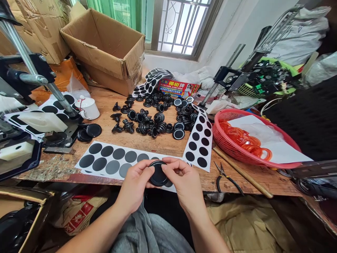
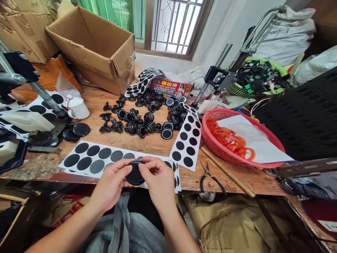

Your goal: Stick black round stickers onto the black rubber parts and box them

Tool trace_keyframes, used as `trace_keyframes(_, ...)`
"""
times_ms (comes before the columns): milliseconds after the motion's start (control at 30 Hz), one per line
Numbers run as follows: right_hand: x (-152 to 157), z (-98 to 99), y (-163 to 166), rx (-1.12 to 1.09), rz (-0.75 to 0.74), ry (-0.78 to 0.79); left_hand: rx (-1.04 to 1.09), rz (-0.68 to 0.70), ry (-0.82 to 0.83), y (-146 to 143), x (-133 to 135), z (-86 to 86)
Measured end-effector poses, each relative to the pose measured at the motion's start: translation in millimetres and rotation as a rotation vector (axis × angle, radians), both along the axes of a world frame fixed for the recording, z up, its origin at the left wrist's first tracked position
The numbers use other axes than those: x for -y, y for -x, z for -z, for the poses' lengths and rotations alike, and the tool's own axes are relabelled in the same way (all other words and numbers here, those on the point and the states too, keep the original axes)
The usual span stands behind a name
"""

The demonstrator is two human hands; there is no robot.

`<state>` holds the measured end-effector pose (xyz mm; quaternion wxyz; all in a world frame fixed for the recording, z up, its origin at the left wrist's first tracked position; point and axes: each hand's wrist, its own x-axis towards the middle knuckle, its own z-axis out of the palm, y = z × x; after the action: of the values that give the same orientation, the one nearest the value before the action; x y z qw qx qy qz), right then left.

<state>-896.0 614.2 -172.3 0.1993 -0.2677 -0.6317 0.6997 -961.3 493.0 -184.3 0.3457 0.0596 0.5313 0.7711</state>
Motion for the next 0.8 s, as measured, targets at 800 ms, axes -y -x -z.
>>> trace_keyframes(800,2.7,1.5,0.7,0.036,0.017,-0.371,-0.022,-0.018,0.036,3.0,-1.4,0.4)
